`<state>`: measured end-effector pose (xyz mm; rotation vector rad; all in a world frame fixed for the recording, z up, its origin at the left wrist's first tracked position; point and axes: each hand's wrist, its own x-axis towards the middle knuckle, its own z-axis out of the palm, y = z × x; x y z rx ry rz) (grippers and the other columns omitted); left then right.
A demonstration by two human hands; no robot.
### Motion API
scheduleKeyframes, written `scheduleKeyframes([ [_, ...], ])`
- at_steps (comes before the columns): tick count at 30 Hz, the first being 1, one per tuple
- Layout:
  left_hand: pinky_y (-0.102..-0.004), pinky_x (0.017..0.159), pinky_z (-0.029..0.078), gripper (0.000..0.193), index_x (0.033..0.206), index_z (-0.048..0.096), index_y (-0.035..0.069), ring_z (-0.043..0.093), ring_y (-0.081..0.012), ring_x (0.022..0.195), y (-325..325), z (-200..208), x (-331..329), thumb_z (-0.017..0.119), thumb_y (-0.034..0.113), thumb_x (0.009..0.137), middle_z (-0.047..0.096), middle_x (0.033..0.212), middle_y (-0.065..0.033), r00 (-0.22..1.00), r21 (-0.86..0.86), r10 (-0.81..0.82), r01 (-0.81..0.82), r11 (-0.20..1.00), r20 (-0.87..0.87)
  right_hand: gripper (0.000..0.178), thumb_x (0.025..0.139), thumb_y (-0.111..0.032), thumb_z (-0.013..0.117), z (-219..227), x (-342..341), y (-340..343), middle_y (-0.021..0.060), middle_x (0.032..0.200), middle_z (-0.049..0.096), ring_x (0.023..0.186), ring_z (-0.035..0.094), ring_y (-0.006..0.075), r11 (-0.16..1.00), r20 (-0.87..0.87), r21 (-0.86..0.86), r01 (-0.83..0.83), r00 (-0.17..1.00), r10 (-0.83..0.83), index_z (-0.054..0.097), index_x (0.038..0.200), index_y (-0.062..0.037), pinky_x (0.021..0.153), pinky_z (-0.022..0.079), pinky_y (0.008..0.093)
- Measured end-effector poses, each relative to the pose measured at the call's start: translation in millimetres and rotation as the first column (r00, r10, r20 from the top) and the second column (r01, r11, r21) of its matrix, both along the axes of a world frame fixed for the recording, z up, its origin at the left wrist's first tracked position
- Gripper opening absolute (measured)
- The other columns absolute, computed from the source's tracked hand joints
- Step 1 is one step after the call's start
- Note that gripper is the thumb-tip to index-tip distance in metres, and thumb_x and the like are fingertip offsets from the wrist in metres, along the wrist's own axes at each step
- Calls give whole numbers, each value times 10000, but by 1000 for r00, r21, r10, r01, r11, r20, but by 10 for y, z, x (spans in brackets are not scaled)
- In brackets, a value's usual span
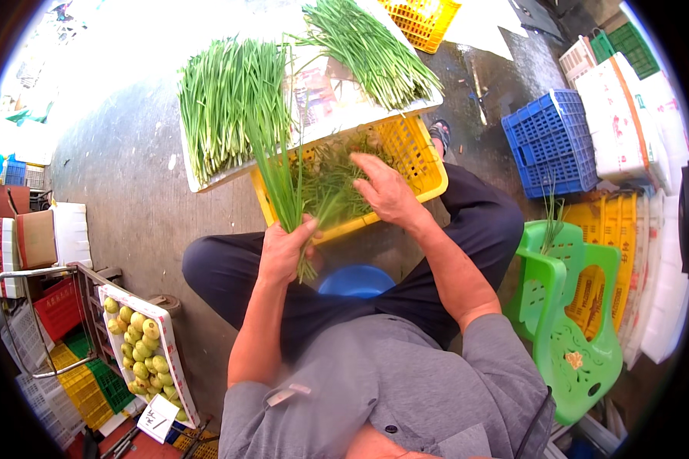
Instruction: The person sorts bunches of green onions by hand, picking through individual stalks to remove debris or yellowed leaves and placing the sorted onions into a yellow crate.
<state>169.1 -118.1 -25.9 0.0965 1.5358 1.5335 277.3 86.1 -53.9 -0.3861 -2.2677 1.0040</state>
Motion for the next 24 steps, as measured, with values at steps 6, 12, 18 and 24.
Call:
scheduleKeyframes([
  [6,-269,507,506,152,993,576,21,595,-147,591,130,-39,-1,633,117,889,640,856,-112,995,43,98,-99,994,15,263,851,-253,625,97,66,66,200,932,627,881,609,367,931,377,-260,257,914,-147,629,925,-1,768,479,430],
  [12,-338,661,554,149,1010,597,27,626,-185,846,232,-77,-125,636,114,896,624,969,-90,968,128,240,-229,965,-72,313,829,-325,642,-171,111,84,188,819,630,815,616,367,981,309,-121,153,945,-109,645,839,-12,731,480,438],
  [18,-379,710,572,126,1021,580,34,645,-246,941,29,-19,-250,610,87,911,607,1168,-182,964,262,233,-260,929,131,263,835,-262,631,110,128,105,187,813,629,804,610,366,952,399,-264,155,916,-39,641,809,0,713,482,410],
  [24,-305,568,560,91,987,584,12,658,-203,657,-40,216,-294,591,74,920,658,960,-157,972,284,228,-201,938,-66,241,871,-142,608,224,179,171,128,822,641,644,589,213,916,205,-400,31,977,57,627,1030,38,619,469,297],
])
